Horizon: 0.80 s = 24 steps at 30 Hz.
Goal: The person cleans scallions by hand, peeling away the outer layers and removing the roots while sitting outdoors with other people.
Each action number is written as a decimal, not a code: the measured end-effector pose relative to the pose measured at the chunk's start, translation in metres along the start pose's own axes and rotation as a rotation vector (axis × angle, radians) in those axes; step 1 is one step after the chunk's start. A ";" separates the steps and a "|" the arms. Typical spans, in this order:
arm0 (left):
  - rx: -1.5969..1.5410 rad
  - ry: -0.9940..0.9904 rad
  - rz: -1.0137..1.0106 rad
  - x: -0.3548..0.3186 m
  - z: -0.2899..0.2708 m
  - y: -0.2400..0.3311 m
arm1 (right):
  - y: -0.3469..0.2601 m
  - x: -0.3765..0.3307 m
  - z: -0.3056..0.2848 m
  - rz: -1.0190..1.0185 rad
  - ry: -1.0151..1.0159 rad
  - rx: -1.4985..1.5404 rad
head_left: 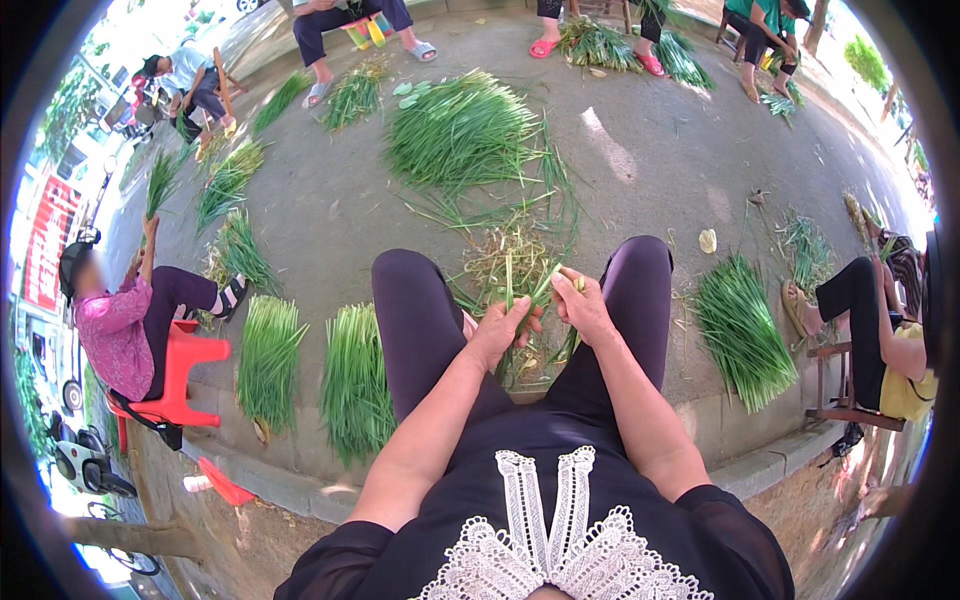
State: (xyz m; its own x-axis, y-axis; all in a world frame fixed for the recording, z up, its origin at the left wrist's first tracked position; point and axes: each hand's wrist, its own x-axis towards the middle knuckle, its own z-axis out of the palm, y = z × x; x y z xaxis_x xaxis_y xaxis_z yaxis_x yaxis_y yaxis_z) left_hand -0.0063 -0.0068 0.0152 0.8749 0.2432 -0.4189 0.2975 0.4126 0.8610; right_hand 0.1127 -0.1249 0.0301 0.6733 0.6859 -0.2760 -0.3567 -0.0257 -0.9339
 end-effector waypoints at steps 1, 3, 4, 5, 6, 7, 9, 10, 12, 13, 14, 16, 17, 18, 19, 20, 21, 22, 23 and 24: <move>0.010 -0.013 0.003 0.000 0.000 0.000 | 0.001 0.001 -0.001 -0.016 0.006 -0.009; 0.016 0.004 0.001 0.000 0.000 0.000 | 0.005 0.003 -0.003 -0.056 0.044 -0.166; 0.019 0.012 0.001 0.000 0.000 0.001 | 0.007 0.004 -0.003 -0.076 0.063 -0.245; 0.019 0.017 0.007 0.000 0.000 0.000 | 0.009 0.005 -0.004 -0.125 0.085 -0.328; 0.019 0.023 0.014 0.000 0.000 -0.001 | 0.011 0.005 -0.005 -0.174 0.107 -0.411; 0.020 0.028 0.020 0.000 -0.001 -0.002 | 0.012 0.005 -0.005 -0.224 0.130 -0.494; 0.014 0.039 0.020 0.000 -0.002 -0.003 | 0.008 0.003 -0.003 -0.313 0.149 -0.575; 0.012 0.045 0.020 0.001 -0.002 -0.003 | 0.007 0.003 -0.002 -0.358 0.158 -0.615; 0.017 0.052 0.019 0.001 -0.002 -0.004 | 0.011 0.002 -0.001 -0.377 0.171 -0.618; 0.019 0.055 0.019 0.002 -0.001 -0.004 | 0.012 0.001 0.000 -0.386 0.177 -0.619; 0.022 0.064 0.021 0.001 -0.001 -0.004 | 0.011 -0.001 0.002 -0.399 0.167 -0.659; 0.028 0.082 0.024 0.001 -0.001 -0.003 | 0.007 -0.005 0.006 -0.423 0.147 -0.741; 0.026 0.097 0.029 0.001 -0.001 -0.003 | 0.007 -0.006 0.006 -0.425 0.132 -0.749; 0.025 0.112 0.034 0.002 -0.002 -0.004 | 0.007 -0.006 0.006 -0.427 0.117 -0.758; 0.023 0.128 0.039 0.002 -0.002 -0.006 | 0.007 -0.006 0.007 -0.429 0.103 -0.766; 0.017 0.140 0.042 0.004 -0.003 -0.007 | 0.007 -0.007 0.007 -0.415 0.071 -0.769; 0.012 0.151 0.046 0.005 -0.004 -0.009 | 0.006 -0.008 0.008 -0.401 0.040 -0.772; 0.007 0.163 0.049 0.006 -0.005 -0.011 | 0.006 -0.010 0.008 -0.387 0.009 -0.774; -0.015 0.176 0.056 0.008 -0.006 -0.012 | 0.005 -0.010 0.009 -0.375 -0.009 -0.773; -0.036 0.189 0.062 0.009 -0.007 -0.014 | 0.004 -0.011 0.009 -0.363 -0.026 -0.773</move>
State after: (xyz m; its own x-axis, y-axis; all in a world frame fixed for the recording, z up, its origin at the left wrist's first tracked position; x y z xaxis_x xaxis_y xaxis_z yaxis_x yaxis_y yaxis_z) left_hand -0.0055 -0.0040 -0.0026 0.8029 0.4283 -0.4146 0.2280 0.4220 0.8775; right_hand 0.0980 -0.1259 0.0316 0.6418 0.7639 0.0664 0.4265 -0.2836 -0.8589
